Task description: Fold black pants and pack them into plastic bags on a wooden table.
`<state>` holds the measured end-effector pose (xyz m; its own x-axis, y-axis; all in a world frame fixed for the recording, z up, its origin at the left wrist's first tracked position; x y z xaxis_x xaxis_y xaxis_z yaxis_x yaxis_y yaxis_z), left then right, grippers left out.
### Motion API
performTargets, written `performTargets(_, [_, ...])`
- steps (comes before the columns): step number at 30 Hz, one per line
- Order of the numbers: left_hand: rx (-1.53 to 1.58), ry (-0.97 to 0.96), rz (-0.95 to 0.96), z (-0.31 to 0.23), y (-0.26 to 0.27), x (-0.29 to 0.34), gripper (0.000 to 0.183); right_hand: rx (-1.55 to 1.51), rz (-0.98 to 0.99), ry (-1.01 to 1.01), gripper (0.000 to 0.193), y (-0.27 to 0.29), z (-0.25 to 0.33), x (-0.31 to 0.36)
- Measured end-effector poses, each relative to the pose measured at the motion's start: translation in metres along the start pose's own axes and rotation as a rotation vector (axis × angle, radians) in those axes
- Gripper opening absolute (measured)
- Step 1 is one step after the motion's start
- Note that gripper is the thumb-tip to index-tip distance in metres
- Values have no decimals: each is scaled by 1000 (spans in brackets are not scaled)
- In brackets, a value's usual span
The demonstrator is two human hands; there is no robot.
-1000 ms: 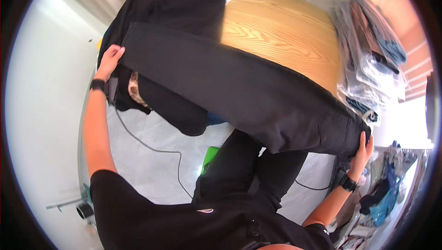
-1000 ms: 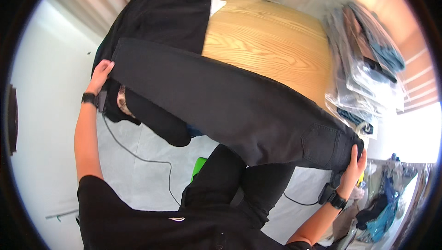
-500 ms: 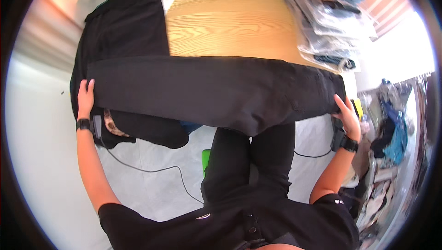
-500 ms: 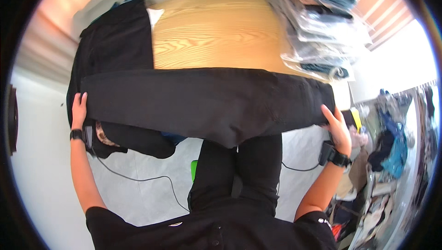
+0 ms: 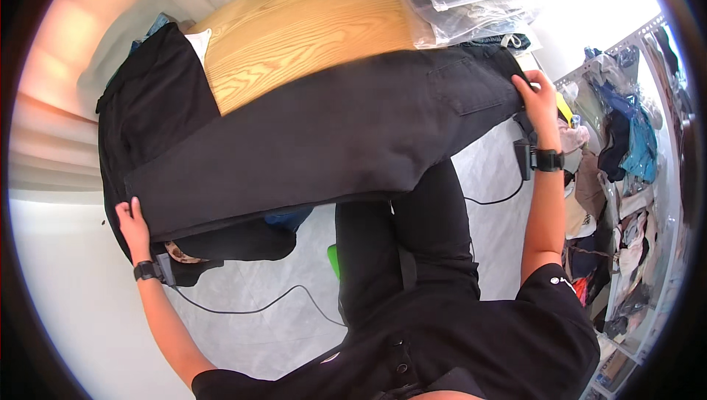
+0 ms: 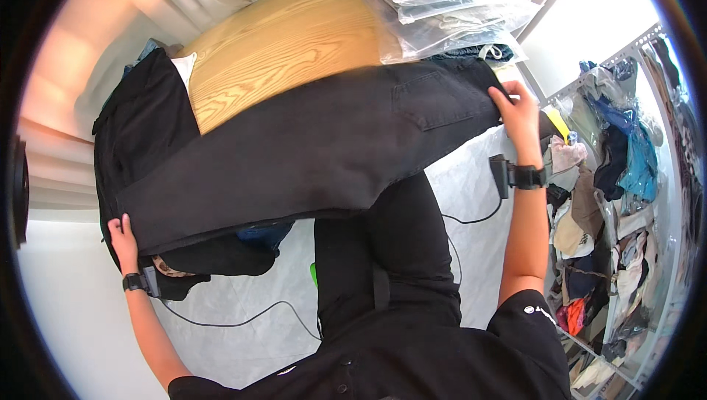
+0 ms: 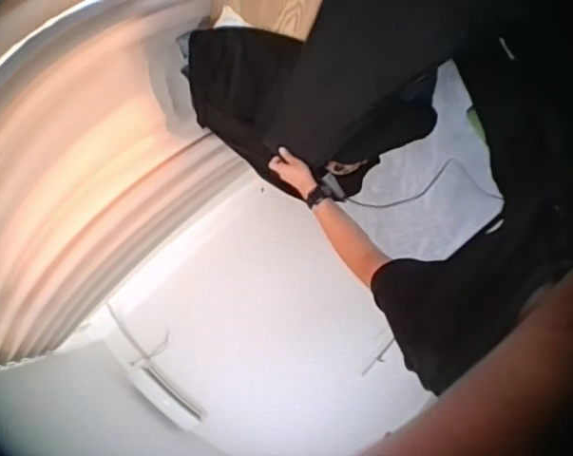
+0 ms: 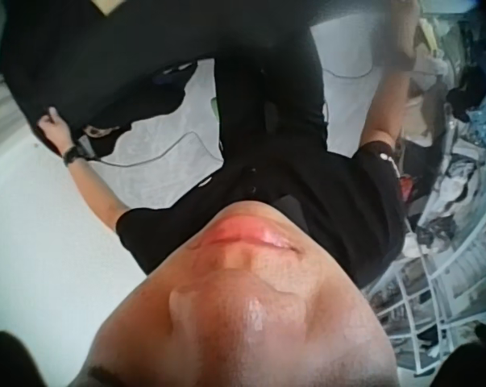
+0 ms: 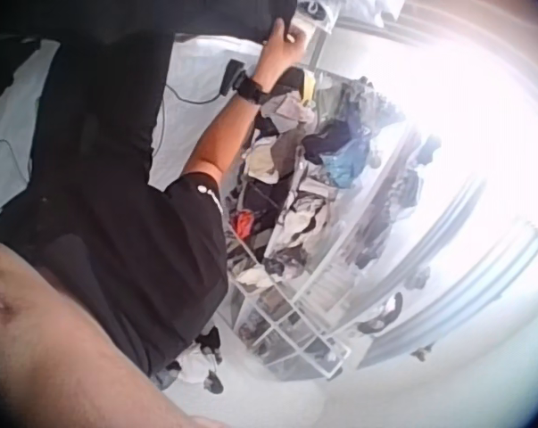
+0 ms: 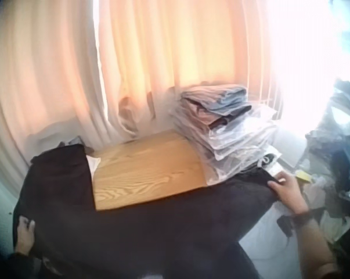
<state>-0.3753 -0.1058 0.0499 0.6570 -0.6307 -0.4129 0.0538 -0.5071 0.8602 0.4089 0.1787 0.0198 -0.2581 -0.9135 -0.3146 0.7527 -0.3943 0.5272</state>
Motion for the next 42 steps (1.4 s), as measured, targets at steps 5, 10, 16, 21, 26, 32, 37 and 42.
performTargets(5, [-33,-7,10,2,-10,18,41,58,-89,17,22,-6,9,20])
performTargets(10, [-90,41,111,-7,-5,17,41,190,-143,81,25,-5,11,30])
performTargets(16, [-184,-38,-51,-7,-5,23,42,-71,-195,47,24,1,-3,29])
performTargets(21, [-153,-18,-12,-10,-6,20,39,-183,-184,47,23,10,1,37])
performTargets(26, [-24,12,-15,2,-9,13,44,-178,-301,54,22,0,-14,53])
performTargets(32, [51,221,197,6,6,4,52,-782,-66,-765,50,-10,16,95])
performTargets(37, [67,46,58,-27,13,10,58,-755,132,-736,40,-29,35,113])
performTargets(42, [99,10,-133,-20,31,-11,52,-497,78,-687,38,-24,34,114])
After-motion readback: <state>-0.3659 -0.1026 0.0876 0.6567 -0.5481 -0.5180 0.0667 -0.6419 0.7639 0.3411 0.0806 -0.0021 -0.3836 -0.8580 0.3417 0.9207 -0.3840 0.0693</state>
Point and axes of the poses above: each hand's wrist, its own x-axis away from the middle knuckle, its own y-axis out of the back of the hand, z = x × y, the point moved 1 cm from there along -x, towards the middle knuckle, and after that the axes turned 5 degrees about -z, right-handed, at the moved point
